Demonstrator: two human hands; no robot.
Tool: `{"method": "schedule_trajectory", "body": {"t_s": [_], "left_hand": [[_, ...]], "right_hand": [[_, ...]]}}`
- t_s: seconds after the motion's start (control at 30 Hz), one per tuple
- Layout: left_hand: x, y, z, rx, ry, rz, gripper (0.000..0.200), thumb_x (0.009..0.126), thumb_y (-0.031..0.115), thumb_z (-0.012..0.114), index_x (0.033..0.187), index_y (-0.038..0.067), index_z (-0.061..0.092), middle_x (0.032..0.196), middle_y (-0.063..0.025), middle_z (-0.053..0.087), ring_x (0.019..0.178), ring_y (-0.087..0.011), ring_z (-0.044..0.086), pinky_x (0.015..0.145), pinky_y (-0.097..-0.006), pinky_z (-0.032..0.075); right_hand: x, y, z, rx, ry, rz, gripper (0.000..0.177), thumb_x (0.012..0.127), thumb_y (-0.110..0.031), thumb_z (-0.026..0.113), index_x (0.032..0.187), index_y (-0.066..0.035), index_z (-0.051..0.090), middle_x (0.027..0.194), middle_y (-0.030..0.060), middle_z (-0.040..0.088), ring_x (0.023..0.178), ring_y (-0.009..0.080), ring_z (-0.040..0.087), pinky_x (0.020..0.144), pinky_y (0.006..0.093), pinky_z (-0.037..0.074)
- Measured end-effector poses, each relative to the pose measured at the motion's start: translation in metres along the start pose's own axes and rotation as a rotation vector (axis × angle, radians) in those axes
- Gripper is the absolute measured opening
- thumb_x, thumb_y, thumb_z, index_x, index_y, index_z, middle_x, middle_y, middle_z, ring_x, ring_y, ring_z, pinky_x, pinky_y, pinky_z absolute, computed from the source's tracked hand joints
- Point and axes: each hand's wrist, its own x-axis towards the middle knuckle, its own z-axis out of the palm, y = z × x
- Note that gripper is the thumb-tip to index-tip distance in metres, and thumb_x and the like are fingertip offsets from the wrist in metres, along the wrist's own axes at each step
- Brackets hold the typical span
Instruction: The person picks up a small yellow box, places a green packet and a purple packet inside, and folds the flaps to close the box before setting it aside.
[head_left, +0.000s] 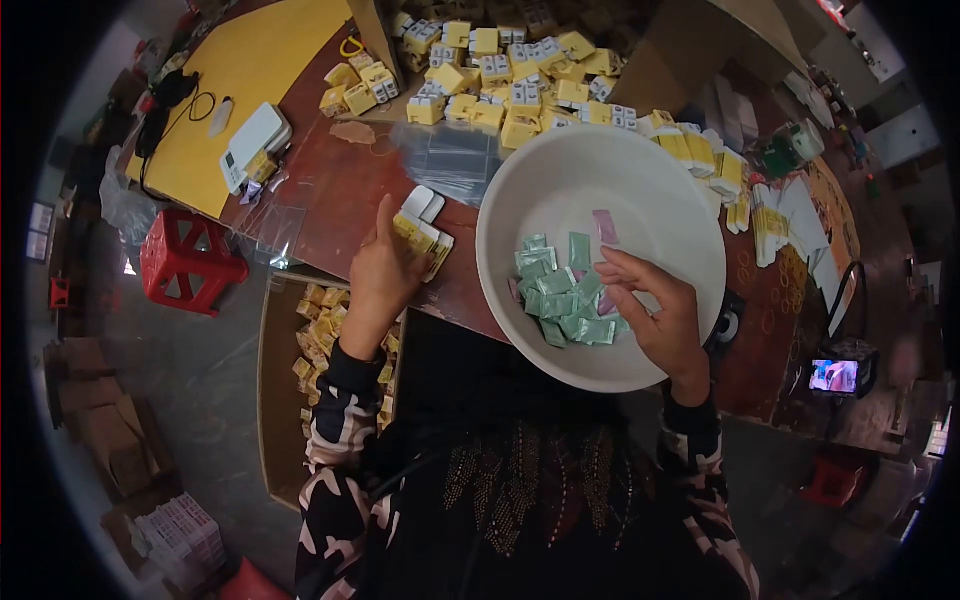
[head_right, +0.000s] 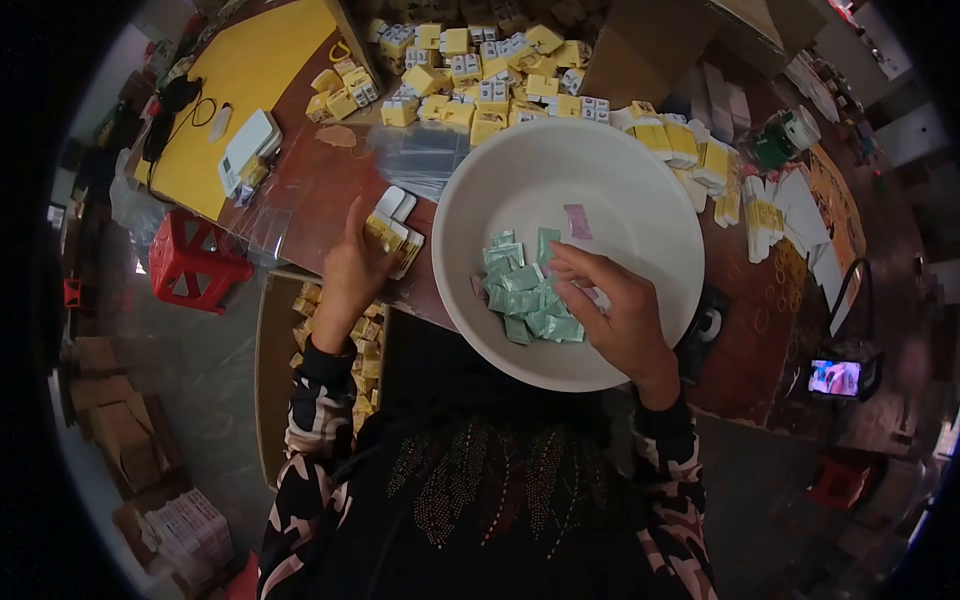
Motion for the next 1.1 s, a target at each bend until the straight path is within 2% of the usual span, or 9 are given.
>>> {"method": "schedule_trajectory", "body": {"t_s": [0.17, 0.23, 0.37, 0.43, 0.47, 0.57, 0.67, 0.83, 1.1], "left_hand": [[-0.021, 0.022, -0.038, -0.145, 0.114, 0.040, 0.088, 0.079, 0.009, 0.081, 0.152, 0.010, 0.032, 0.098, -0.0171, 0.068, 0.094, -0.0315, 0.069, 0.080, -0.0390, 0.055], [-0.031, 0.042, -0.051, -0.563, 0.052, 0.113, 0.084, 0.081, 0.003, 0.079, 0.151, 0.009, 0.033, 0.105, -0.0113, 0.067, 0.101, -0.0219, 0.067, 0.086, -0.0343, 0.054], [-0.052, 0.102, -0.049, -1.107, -0.147, 0.203, 0.084, 0.077, -0.003, 0.081, 0.148, 0.006, 0.037, 0.126, -0.0099, 0.058, 0.110, -0.0188, 0.063, 0.095, -0.0308, 0.052], [-0.059, 0.118, -0.037, -1.090, -0.164, 0.326, 0.082, 0.077, -0.003, 0.082, 0.146, 0.005, 0.038, 0.125, -0.0090, 0.056, 0.110, -0.0187, 0.063, 0.096, -0.0312, 0.051], [-0.061, 0.126, -0.030, -1.127, -0.115, 0.379, 0.069, 0.077, -0.002, 0.082, 0.137, 0.004, 0.049, 0.125, -0.0099, 0.056, 0.111, -0.0187, 0.063, 0.097, -0.0313, 0.051], [-0.061, 0.127, -0.024, -0.904, -0.130, 0.532, 0.056, 0.077, -0.001, 0.081, 0.129, 0.004, 0.060, 0.128, -0.0114, 0.056, 0.113, -0.0193, 0.061, 0.096, -0.0314, 0.051], [-0.065, 0.132, -0.034, -1.012, -0.340, 0.428, 0.051, 0.079, 0.000, 0.080, 0.127, 0.005, 0.065, 0.130, -0.0121, 0.055, 0.115, -0.0201, 0.060, 0.095, -0.0316, 0.051], [-0.067, 0.127, -0.031, -1.035, -0.367, 0.424, 0.050, 0.083, -0.001, 0.076, 0.131, 0.006, 0.064, 0.133, -0.0119, 0.055, 0.115, -0.0200, 0.060, 0.095, -0.0315, 0.052], [-0.065, 0.127, -0.025, -1.212, -0.435, 0.427, 0.034, 0.087, -0.007, 0.069, 0.121, -0.002, 0.066, 0.137, -0.0139, 0.052, 0.118, -0.0207, 0.060, 0.100, -0.0340, 0.053]], "right_hand": [[0.003, -0.004, 0.006, 0.052, -0.014, 0.002, 0.043, 0.091, -0.001, 0.065, 0.133, 0.001, 0.059, 0.116, 0.0167, 0.071, 0.105, 0.0213, 0.068, 0.089, 0.0332, 0.055], [0.004, -0.011, 0.013, 0.082, -0.022, -0.059, 0.048, 0.090, -0.005, 0.067, 0.136, 0.000, 0.055, 0.121, 0.0166, 0.068, 0.109, 0.0226, 0.066, 0.093, 0.0347, 0.054], [0.007, -0.026, 0.034, 0.222, -0.009, -0.216, 0.070, 0.089, -0.020, 0.075, 0.147, 0.000, 0.043, 0.135, 0.0168, 0.060, 0.121, 0.0242, 0.060, 0.101, 0.0361, 0.048], [0.004, -0.030, 0.040, 0.227, 0.018, -0.221, 0.071, 0.088, -0.021, 0.077, 0.147, -0.001, 0.043, 0.140, 0.0178, 0.055, 0.124, 0.0264, 0.058, 0.099, 0.0364, 0.049], [0.002, -0.031, 0.043, 0.249, 0.023, -0.233, 0.073, 0.086, -0.023, 0.078, 0.147, -0.001, 0.044, 0.146, 0.0188, 0.050, 0.126, 0.0286, 0.056, 0.098, 0.0368, 0.050], [-0.006, -0.032, 0.040, 0.285, 0.110, -0.180, 0.070, 0.086, -0.020, 0.077, 0.144, 0.002, 0.046, 0.137, 0.0187, 0.058, 0.120, 0.0290, 0.061, 0.098, 0.0360, 0.049], [-0.009, -0.030, 0.030, 0.281, 0.108, -0.157, 0.066, 0.084, -0.016, 0.073, 0.142, 0.003, 0.049, 0.132, 0.0188, 0.062, 0.117, 0.0293, 0.064, 0.099, 0.0352, 0.049], [-0.007, -0.028, 0.025, 0.383, 0.045, -0.137, 0.062, 0.084, -0.012, 0.069, 0.141, 0.004, 0.050, 0.131, 0.0205, 0.062, 0.118, 0.0300, 0.063, 0.099, 0.0351, 0.048], [-0.001, -0.021, 0.021, 0.228, 0.005, -0.343, 0.054, 0.084, -0.025, 0.079, 0.129, 0.000, 0.063, 0.136, 0.0209, 0.059, 0.121, 0.0298, 0.061, 0.099, 0.0376, 0.049]]}}
